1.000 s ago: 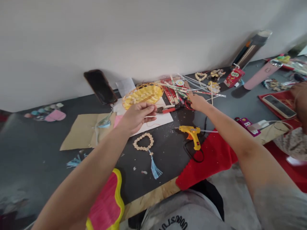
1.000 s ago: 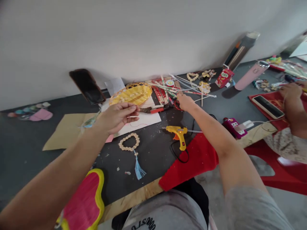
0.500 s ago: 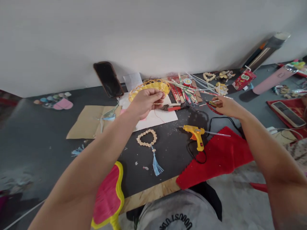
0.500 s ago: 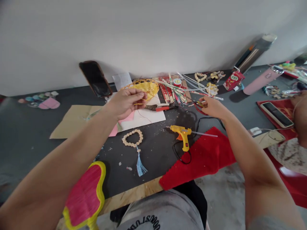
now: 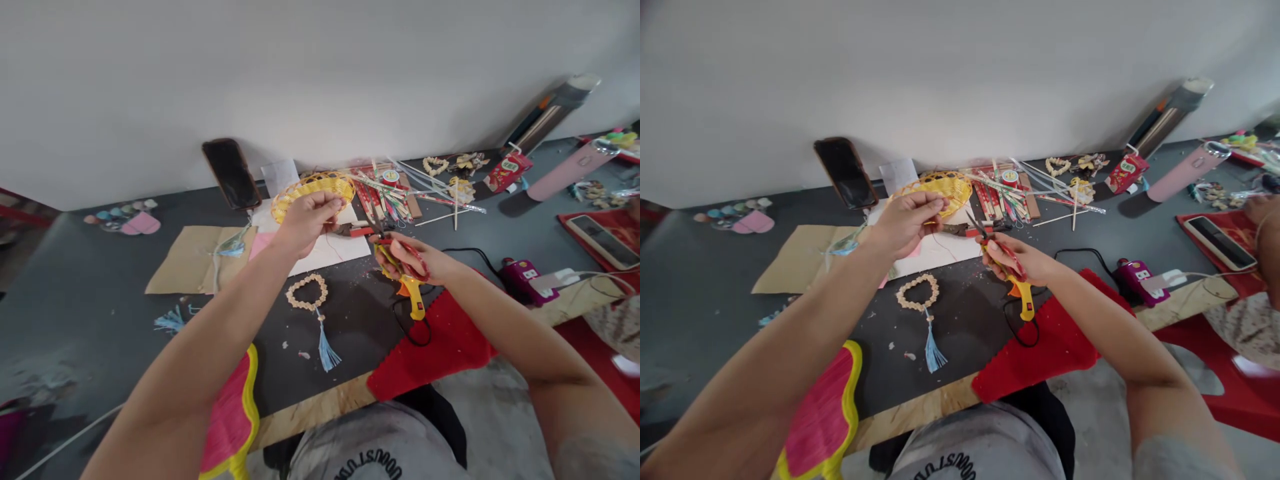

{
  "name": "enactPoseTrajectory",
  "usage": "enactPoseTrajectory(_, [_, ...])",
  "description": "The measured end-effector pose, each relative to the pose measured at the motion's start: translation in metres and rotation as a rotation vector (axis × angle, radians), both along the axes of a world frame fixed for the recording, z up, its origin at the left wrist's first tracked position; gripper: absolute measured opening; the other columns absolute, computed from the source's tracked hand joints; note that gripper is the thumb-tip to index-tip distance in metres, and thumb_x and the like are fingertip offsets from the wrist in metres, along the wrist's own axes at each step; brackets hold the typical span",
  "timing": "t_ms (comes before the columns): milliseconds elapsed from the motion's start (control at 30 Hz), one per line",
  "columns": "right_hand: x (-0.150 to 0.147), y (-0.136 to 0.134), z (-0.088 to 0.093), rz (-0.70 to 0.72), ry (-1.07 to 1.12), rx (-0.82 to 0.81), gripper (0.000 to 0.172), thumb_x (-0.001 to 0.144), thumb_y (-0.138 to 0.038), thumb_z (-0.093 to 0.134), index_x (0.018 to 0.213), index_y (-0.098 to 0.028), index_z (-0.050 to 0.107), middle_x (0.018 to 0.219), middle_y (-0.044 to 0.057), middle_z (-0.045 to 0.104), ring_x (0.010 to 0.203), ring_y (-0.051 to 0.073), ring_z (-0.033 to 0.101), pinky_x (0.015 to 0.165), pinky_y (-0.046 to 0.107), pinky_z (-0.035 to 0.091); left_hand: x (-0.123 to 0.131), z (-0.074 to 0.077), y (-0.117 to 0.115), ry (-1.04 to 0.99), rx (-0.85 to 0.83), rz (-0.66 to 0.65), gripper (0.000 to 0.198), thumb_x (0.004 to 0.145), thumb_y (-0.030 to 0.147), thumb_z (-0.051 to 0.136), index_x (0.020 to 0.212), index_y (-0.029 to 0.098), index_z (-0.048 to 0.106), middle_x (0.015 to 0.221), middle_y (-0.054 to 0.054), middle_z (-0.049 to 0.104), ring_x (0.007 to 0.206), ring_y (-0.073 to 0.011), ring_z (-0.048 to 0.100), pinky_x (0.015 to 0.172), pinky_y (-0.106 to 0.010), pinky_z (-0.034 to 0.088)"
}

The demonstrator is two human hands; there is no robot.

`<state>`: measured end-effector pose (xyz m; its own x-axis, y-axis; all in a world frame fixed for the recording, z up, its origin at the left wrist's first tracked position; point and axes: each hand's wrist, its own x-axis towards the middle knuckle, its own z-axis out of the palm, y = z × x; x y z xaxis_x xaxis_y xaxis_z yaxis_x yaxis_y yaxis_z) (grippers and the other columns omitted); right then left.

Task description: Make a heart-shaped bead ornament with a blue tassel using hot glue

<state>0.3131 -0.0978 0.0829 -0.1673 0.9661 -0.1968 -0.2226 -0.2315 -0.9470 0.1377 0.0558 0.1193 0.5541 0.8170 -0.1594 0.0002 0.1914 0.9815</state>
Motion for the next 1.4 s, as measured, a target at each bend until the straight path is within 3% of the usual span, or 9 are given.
enactPoseTrajectory(200, [-0.019, 0.027, -0.001, -0.005, 0.134, -0.044, 0.045, 0.077, -0.059, 0.072, 0.096, -0.022, 0.055, 0.08, -0.003, 0.055, 0.059, 0.008, 0.046, 0.049, 0.021, 0.038, -0.003, -0.004, -0.006, 0.001, -0.011, -0.038, 0.009, 0.078, 0.02, 0.072, 0.077, 0.015, 0.065, 0.072, 0.002, 0.057, 0.055, -0.0052, 0.047, 0.056, -0.019, 0.045])
enactPoseTrajectory(333, [-0.022, 0.04, 0.002, -0.049, 0.169, -0.027, 0.037, 0.081, -0.054, 0.07, 0.089, -0.022, 0.053, 0.076, -0.003, 0.053, 0.057, 0.008, 0.045, 0.047, 0.021, 0.035, -0.003, -0.01, -0.005, -0.012, -0.01, -0.07, 0.008, 0.079, 0.017, 0.069, 0.074, 0.013, 0.064, 0.069, 0.002, 0.053, 0.05, -0.0032, 0.039, 0.046, -0.017, 0.033])
enactPoseTrajectory(500, [-0.022, 0.049, 0.003, -0.065, 0.154, -0.024, 0.031, 0.084, -0.049, 0.067, 0.088, -0.022, 0.052, 0.073, -0.004, 0.05, 0.055, 0.008, 0.042, 0.046, 0.021, 0.031, 0.0, -0.016, 0.0, 0.078, 0.032, -0.046, 0.022, 0.084, 0.033, 0.067, 0.074, 0.014, 0.064, 0.076, 0.0, 0.057, 0.042, -0.0003, 0.027, 0.038, -0.018, 0.018])
enactPoseTrajectory(633, [-0.019, 0.048, 0.007, -0.082, 0.138, -0.021, 0.032, 0.083, -0.049, 0.068, 0.094, -0.023, 0.053, 0.074, -0.004, 0.049, 0.054, 0.008, 0.04, 0.046, 0.021, 0.03, 0.007, -0.021, 0.006, 0.112, 0.028, -0.03, 0.02, 0.082, 0.035, 0.068, 0.08, 0.015, 0.064, 0.063, 0.005, 0.05, 0.037, -0.0006, 0.022, 0.037, -0.02, 0.011])
enactPoseTrajectory(767, [-0.014, 0.045, 0.01, -0.029, 0.135, -0.014, 0.04, 0.077, -0.053, 0.074, 0.089, -0.022, 0.051, 0.075, -0.004, 0.051, 0.055, 0.007, 0.04, 0.046, 0.02, 0.03, 0.016, -0.026, 0.014, 0.023, -0.073, -0.236, 0.031, 0.074, 0.03, 0.073, 0.102, 0.019, 0.064, 0.059, 0.007, 0.048, 0.037, -0.0013, 0.023, 0.038, -0.018, 0.009])
enactPoseTrajectory(933, [-0.005, 0.045, 0.008, -0.005, 0.125, -0.035, 0.046, 0.074, -0.058, 0.075, 0.083, -0.022, 0.049, 0.075, -0.004, 0.053, 0.055, 0.006, 0.042, 0.046, 0.019, 0.031, 0.024, -0.031, 0.021, -0.06, -0.163, -0.389, 0.045, 0.068, 0.032, 0.08, 0.107, 0.02, 0.062, 0.062, 0.005, 0.052, 0.038, -0.0006, 0.02, 0.04, -0.017, 0.006])
enactPoseTrajectory(1133, [0.006, 0.042, 0.006, -0.004, 0.105, -0.009, 0.045, 0.076, -0.06, 0.073, 0.083, -0.022, 0.049, 0.076, -0.004, 0.052, 0.057, 0.007, 0.042, 0.047, 0.02, 0.034, 0.027, -0.035, 0.022, -0.046, -0.098, -0.509, 0.042, 0.068, 0.049, 0.082, 0.091, 0.017, 0.065, 0.052, 0.01, 0.033, 0.041, -0.0034, 0.02, 0.041, -0.019, 0.01])
enactPoseTrajectory(1233, [0.009, 0.042, 0.004, 0.022, 0.131, -0.012, 0.046, 0.076, -0.061, 0.072, 0.082, -0.023, 0.048, 0.077, -0.003, 0.053, 0.059, 0.008, 0.044, 0.047, 0.02, 0.035, 0.029, -0.035, 0.023, -0.041, -0.092, -0.571, 0.044, 0.068, 0.05, 0.082, 0.095, 0.019, 0.066, 0.052, 0.011, 0.027, 0.04, -0.004, 0.019, 0.041, -0.02, 0.009])
enactPoseTrajectory(1400, [0.014, 0.043, -0.001, 0.029, 0.145, -0.027, 0.041, 0.081, -0.061, 0.067, 0.087, -0.024, 0.051, 0.077, -0.002, 0.053, 0.059, 0.01, 0.045, 0.047, 0.021, 0.035, 0.034, -0.035, 0.024, 0.065, 0.008, -0.615, 0.046, 0.067, 0.059, 0.08, 0.074, 0.018, 0.059, 0.052, 0.009, 0.031, 0.041, -0.0046, 0.021, 0.04, -0.021, 0.012])
